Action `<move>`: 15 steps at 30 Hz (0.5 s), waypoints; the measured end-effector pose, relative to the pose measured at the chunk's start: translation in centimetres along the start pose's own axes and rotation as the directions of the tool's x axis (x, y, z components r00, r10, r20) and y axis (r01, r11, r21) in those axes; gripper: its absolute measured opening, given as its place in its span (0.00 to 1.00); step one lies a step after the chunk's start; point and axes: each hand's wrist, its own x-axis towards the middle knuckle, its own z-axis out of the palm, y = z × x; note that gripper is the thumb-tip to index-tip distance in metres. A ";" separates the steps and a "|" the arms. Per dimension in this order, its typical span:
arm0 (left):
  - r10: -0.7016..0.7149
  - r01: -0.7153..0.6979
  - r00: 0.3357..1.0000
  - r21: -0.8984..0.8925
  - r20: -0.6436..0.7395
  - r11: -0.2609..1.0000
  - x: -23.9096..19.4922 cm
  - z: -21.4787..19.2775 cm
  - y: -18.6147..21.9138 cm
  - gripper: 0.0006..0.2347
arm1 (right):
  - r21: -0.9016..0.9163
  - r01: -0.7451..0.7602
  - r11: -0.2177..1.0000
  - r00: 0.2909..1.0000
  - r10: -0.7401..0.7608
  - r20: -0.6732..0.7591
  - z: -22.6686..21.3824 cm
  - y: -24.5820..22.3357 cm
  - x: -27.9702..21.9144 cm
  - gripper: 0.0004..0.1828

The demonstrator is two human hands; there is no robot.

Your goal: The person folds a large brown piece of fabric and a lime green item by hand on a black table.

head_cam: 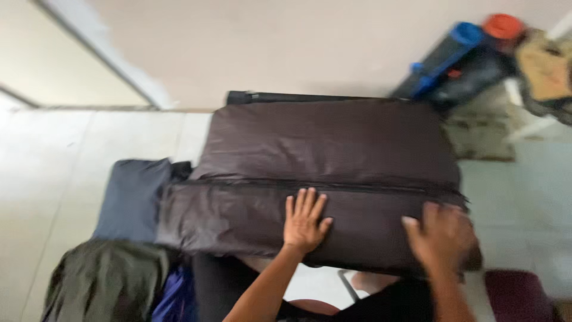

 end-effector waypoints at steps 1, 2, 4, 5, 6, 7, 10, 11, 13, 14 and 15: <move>0.021 -0.021 1.000 -0.019 0.018 1.000 0.0 -0.4 0.1 0.28 | 0.026 -0.135 0.991 0.975 0.128 0.179 0.0 1.8 0.1 0.43; 0.043 -0.041 0.998 -0.040 0.035 0.998 0.0 -0.7 0.1 0.28 | 0.021 -0.270 0.963 0.903 0.246 0.353 0.2 3.6 0.4 0.46; 0.032 -0.030 0.999 -0.044 0.037 0.999 -0.5 -0.9 -1.2 0.29 | -0.054 -0.356 0.933 0.826 0.341 0.450 2.2 4.4 1.0 0.49; 0.063 -0.058 0.996 -0.068 0.058 0.996 -1.0 -0.9 -1.4 0.30 | -0.174 -0.458 0.872 0.707 0.476 0.523 3.0 5.2 0.8 0.52; 0.038 -0.035 0.998 -0.060 0.057 0.998 -1.7 -1.2 -2.6 0.30 | -0.164 -0.439 0.884 0.715 0.454 0.531 2.4 4.8 -0.1 0.52; 0.035 -0.036 0.999 -0.054 -0.011 0.998 -2.1 -1.4 -4.0 0.29 | -0.083 -0.328 0.941 0.875 0.336 0.349 2.0 4.4 -0.6 0.48; -0.015 0.015 0.997 -0.001 -0.074 1.000 -3.3 -4.6 -8.1 0.29 | -0.010 -0.360 0.933 0.893 0.348 0.285 4.8 4.8 -0.8 0.47; -0.039 0.041 0.997 0.032 -0.061 0.999 -3.7 -6.0 -9.2 0.29 | -0.042 -0.528 0.848 0.759 0.493 0.425 6.1 5.4 -0.8 0.51; -0.131 0.130 0.991 0.099 -0.003 0.987 -4.4 -6.6 -12.6 0.31 | 0.023 -0.460 0.888 0.840 0.427 0.336 7.5 5.9 -1.6 0.50; -0.212 0.201 0.976 0.168 0.054 0.965 -4.7 -6.9 -14.3 0.33 | 0.077 -0.396 0.915 0.898 0.369 0.238 8.2 6.2 -2.1 0.50; -0.215 0.204 0.975 0.164 0.052 0.965 -5.0 -7.1 -15.7 0.33 | 0.075 -0.392 0.917 0.901 0.366 0.235 8.2 6.0 -2.0 0.50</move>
